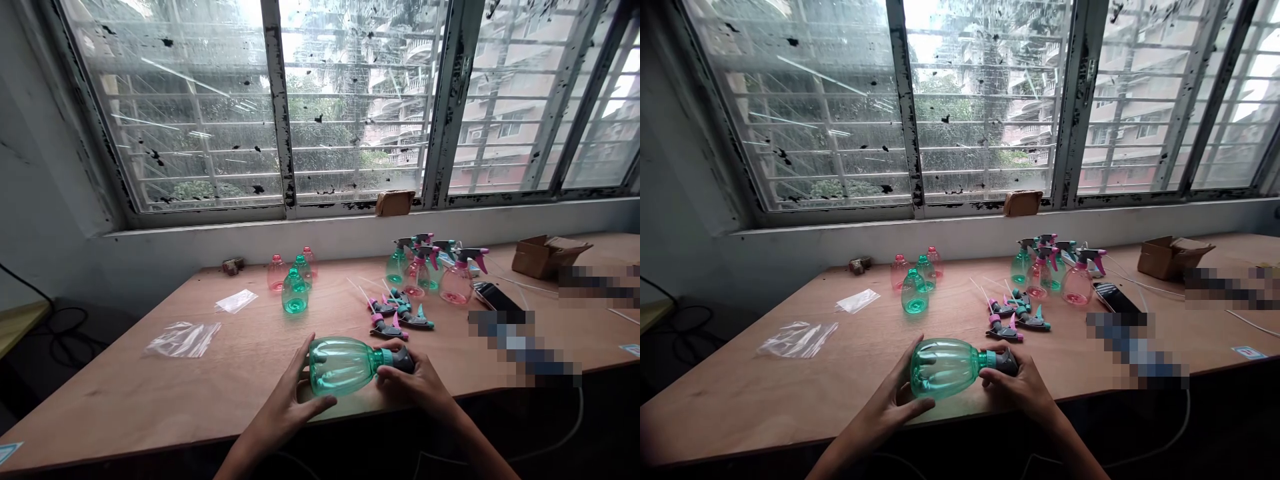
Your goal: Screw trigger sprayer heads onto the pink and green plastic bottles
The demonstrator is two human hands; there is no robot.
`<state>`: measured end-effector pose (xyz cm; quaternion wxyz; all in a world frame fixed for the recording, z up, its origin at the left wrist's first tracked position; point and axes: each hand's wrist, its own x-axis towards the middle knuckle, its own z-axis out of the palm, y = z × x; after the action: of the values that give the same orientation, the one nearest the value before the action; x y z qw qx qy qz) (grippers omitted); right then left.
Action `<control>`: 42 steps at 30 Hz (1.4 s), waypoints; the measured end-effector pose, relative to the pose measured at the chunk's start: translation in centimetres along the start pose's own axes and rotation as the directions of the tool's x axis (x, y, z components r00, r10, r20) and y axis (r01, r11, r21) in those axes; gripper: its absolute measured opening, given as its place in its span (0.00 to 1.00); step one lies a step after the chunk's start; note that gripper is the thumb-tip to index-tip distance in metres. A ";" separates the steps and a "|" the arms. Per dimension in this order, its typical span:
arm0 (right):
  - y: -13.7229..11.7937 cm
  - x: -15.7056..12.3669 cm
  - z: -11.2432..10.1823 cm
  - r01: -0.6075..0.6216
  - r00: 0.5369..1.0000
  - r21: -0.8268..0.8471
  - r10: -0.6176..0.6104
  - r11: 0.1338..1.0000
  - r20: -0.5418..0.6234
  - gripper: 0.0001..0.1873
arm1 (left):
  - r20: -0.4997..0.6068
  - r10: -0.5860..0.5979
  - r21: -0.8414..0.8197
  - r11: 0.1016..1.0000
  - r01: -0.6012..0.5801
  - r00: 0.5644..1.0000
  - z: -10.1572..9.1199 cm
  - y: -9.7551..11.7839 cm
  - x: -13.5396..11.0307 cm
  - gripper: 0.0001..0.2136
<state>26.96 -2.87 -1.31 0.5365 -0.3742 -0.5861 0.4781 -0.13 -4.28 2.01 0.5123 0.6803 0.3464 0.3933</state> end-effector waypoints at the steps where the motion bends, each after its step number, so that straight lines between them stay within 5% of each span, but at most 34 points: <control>1: 0.1 0.0 0.0 -0.004 1.000 0.002 0.004 1.000 -0.004 0.19 | -0.001 0.012 0.006 1.000 -0.012 1.000 0.0 -0.1 0.0 0.43; 9: -0.2 -0.1 0.4 -0.096 0.995 0.086 0.096 0.992 0.012 0.19 | -0.041 -0.023 0.026 0.999 0.024 0.999 0.1 0.5 0.1 0.42; 13: -0.9 -0.1 0.4 -0.074 0.997 0.005 0.074 0.997 0.037 0.18 | -0.039 -0.009 0.052 0.999 0.011 0.999 -0.2 0.7 0.3 0.36; 18: -1.0 -0.1 0.0 -0.049 0.998 -0.134 0.054 0.990 0.036 0.17 | 0.024 0.013 -0.008 1.000 -0.013 1.000 -0.2 0.1 0.2 0.43; 24: -0.5 -0.2 -0.1 -0.076 0.996 -0.136 0.082 0.988 0.037 0.19 | -0.052 0.077 0.038 0.996 -0.075 0.996 0.3 0.1 0.0 0.41; 29: -1.1 -0.3 0.1 -0.064 0.996 -0.149 0.073 0.987 0.053 0.20 | -0.043 0.020 0.006 1.000 -0.019 0.999 0.1 0.2 0.1 0.44; 42: -0.8 -0.6 0.3 0.041 0.999 -0.210 -0.037 0.977 0.027 0.20 | -0.134 0.056 0.040 0.998 -0.051 0.989 -0.1 0.9 0.5 0.24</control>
<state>26.84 -3.64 -0.72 0.4963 -0.4118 -0.6469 0.4070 0.08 -4.00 3.04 0.4643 0.6704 0.3693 0.4456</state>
